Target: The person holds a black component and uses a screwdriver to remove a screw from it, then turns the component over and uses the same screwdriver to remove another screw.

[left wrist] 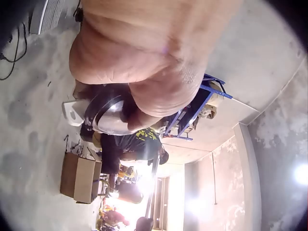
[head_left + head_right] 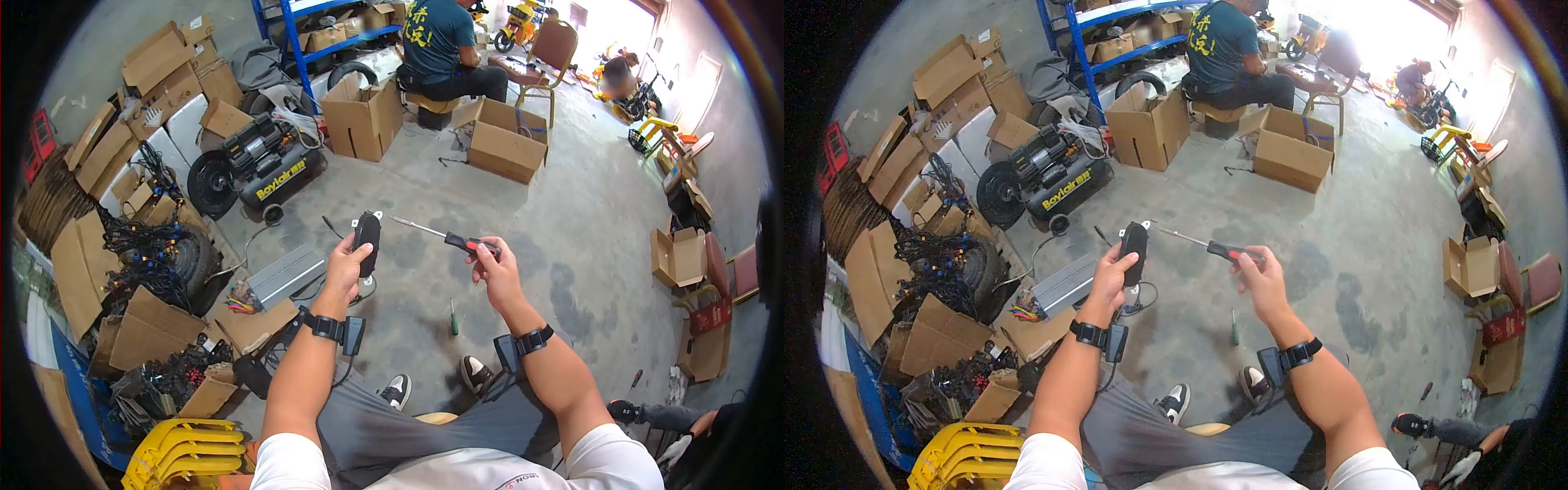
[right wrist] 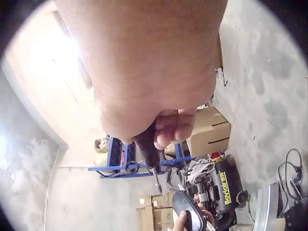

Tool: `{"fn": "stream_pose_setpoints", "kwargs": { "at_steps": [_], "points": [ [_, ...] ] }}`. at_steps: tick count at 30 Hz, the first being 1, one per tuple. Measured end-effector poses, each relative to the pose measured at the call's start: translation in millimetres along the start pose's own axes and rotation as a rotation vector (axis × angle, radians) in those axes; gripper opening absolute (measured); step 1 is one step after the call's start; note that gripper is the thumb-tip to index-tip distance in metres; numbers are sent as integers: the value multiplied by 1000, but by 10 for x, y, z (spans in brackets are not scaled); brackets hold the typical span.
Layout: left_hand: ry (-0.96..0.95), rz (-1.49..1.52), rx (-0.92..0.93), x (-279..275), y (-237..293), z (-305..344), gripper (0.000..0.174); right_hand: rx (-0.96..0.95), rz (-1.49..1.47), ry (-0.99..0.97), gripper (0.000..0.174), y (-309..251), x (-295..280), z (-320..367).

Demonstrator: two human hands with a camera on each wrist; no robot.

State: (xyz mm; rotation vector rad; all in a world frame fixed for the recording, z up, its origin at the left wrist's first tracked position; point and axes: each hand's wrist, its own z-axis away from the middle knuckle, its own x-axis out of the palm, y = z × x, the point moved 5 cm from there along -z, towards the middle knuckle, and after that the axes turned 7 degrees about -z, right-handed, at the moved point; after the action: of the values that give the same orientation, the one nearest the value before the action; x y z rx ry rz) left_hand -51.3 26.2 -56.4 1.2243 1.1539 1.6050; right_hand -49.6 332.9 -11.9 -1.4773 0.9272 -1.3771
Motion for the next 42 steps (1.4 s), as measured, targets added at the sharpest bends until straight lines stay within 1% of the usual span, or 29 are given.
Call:
{"fn": "stream_pose_setpoints", "kwargs": {
  "at_steps": [2,4,6,7,9,10,12,17,20,21,24,25,27,28,30,31,32,33,34,35,36,37,39,40,41,42],
  "points": [
    [-22,-8,9,39,37,47,40,-30,-28,-60,33,-36,90,21],
    [-41,-15,25,84,72,96,40,-28,-26,-79,33,-6,123,20],
    [-49,36,-7,131,69,114,34,-33,-22,-95,33,-1,152,12],
    [-51,35,-5,140,94,124,34,-27,-7,-92,32,3,159,16],
    [-84,131,-97,184,92,135,32,-22,8,-84,32,5,147,13],
    [-86,130,-97,185,97,126,32,-17,-10,-86,32,15,140,12],
    [-24,204,-201,134,63,104,32,-12,-28,-86,31,23,134,3],
    [-18,240,-295,22,-57,1,34,4,-77,-69,32,60,78,-37],
    [59,15,-212,-8,-31,5,36,40,-100,-41,33,71,81,-52],
    [59,16,-212,-3,-46,2,36,40,-99,-40,33,79,77,-56],
    [59,-152,-224,-6,-87,-14,43,54,-155,-51,33,120,75,-86],
    [60,-151,-223,5,-90,-10,43,60,-154,-48,33,129,72,-94],
    [72,-327,-174,3,-67,0,34,68,-152,-47,33,134,83,-106],
    [73,-327,-177,-11,-82,8,34,67,-137,-45,33,132,89,-105],
    [97,-495,-96,-47,-77,-34,35,65,-123,-40,33,128,90,-107],
    [96,-495,-97,-80,-125,-71,35,68,-116,-34,29,131,92,-108],
    [137,-583,-33,-139,-150,-126,35,71,-110,-29,25,134,93,-110],
    [178,-670,32,-200,-174,-180,35,71,-110,-29,25,136,95,-112],
    [178,-671,33,-263,-232,-239,35,75,-111,-28,26,141,96,-114],
    [219,-755,56,-337,-266,-298,37,78,-111,-26,26,143,95,-114],
    [259,-839,79,-335,-201,-290,39,78,-111,-26,26,141,96,-116],
    [259,-839,77,-318,-172,-274,39,76,-125,-34,28,136,99,-117],
    [345,-960,211,-255,-9,-151,42,80,-136,-38,31,139,97,-98],
    [337,-928,233,-192,66,-87,45,78,-128,-36,31,135,103,-97],
    [338,-927,231,-202,-9,-118,45,77,-120,-36,30,134,111,-94],
    [302,-760,310,-175,-32,-140,46,78,-120,-38,30,139,119,-90]
  ]
}}
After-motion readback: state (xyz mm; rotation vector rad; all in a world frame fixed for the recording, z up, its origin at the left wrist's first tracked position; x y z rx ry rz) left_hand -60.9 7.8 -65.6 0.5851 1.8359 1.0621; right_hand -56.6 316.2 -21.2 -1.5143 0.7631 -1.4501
